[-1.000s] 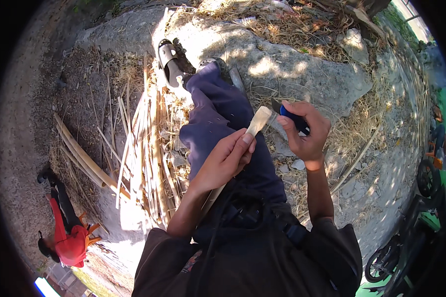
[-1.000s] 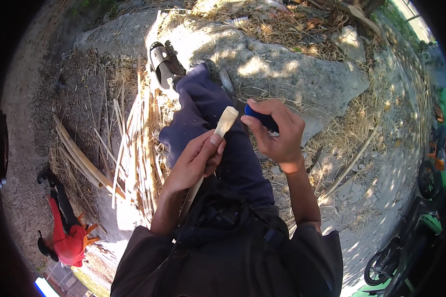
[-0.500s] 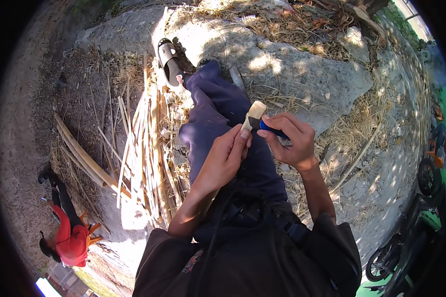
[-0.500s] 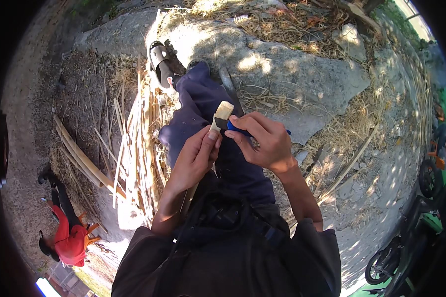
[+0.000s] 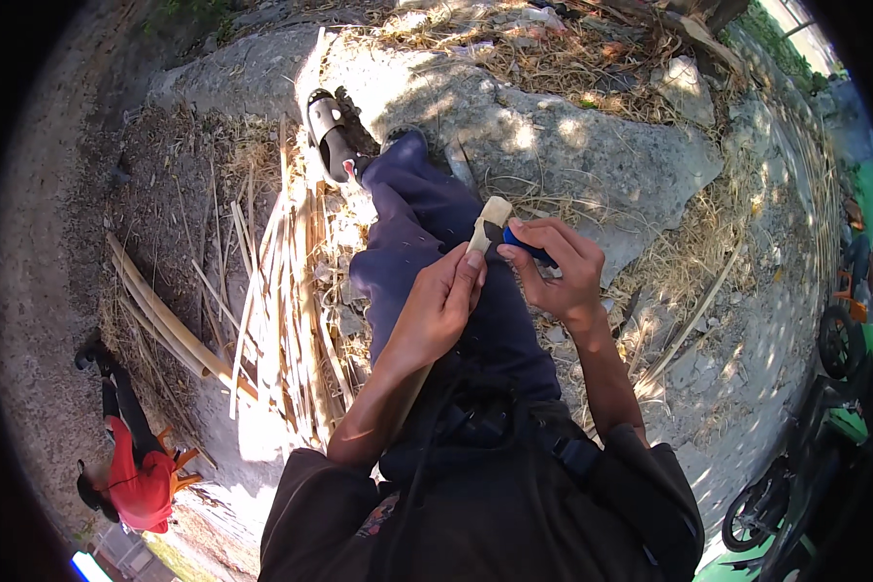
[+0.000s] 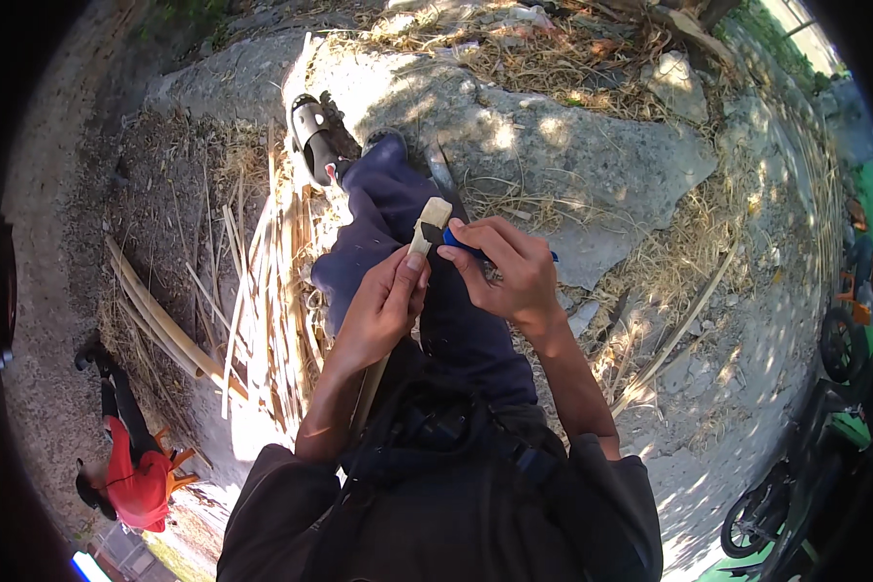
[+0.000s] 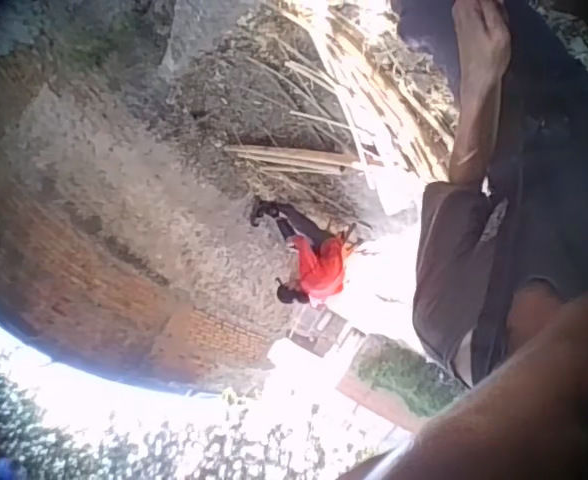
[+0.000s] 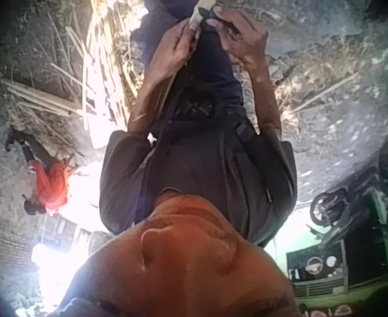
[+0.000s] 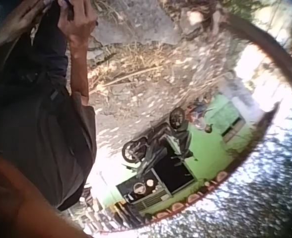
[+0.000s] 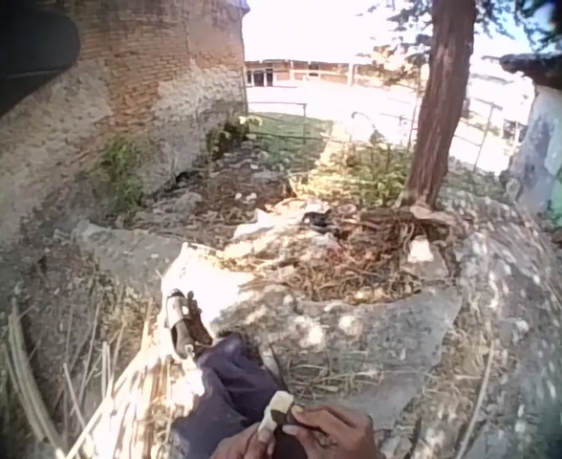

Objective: The person carves and shapes a bamboo stick by shaving along its length and whittling its edges with a utility knife.

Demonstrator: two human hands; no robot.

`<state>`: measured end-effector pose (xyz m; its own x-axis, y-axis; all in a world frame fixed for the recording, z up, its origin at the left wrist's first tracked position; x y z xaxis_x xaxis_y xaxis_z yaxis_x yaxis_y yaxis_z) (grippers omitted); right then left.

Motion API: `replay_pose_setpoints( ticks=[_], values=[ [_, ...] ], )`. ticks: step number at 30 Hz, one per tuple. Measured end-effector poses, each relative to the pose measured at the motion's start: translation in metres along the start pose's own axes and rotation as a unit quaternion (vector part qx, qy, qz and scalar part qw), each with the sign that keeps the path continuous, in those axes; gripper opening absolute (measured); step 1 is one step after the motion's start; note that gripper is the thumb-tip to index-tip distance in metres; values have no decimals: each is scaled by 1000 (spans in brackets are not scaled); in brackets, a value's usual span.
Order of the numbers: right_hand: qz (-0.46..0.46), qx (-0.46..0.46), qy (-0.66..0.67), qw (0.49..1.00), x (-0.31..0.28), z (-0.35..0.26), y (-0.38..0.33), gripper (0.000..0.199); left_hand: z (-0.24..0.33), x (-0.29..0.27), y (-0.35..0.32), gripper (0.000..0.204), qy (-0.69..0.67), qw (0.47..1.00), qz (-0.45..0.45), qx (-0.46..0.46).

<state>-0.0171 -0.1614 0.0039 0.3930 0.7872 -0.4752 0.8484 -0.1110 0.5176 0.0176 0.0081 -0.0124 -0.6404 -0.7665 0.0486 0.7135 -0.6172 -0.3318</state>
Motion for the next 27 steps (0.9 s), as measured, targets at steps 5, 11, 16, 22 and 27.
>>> replay_pose_setpoints(
  ticks=[5,11,16,22,27],
  values=[
    [46,7,-63,997,-11,20,14,21,2,-4,1,36,24,1000,9,-3],
    [132,267,71,952,-72,136,-15,14,-4,-7,-25,35,-63,998,-10,-1],
    [116,241,188,945,-37,58,-23,13,4,-12,-18,35,-134,989,-51,-37],
    [0,16,80,997,-4,-7,1,23,-2,-15,-18,37,-199,973,-78,-84],
    [-17,3,80,997,2,-13,5,25,-4,-11,-18,38,-164,981,-71,-75]
  ],
)
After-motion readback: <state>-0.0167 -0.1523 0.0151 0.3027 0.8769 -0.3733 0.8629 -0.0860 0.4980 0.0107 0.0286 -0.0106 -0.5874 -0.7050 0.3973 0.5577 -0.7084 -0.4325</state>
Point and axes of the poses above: each hand's wrist, its own y-axis towards the middle knuckle, its own x-axis out of the palm, z = x × y, the point moved 5 cm from there along y, towards the middle knuckle, and after that the axes turned 3 degrees about -z, right-handed, at the moved point
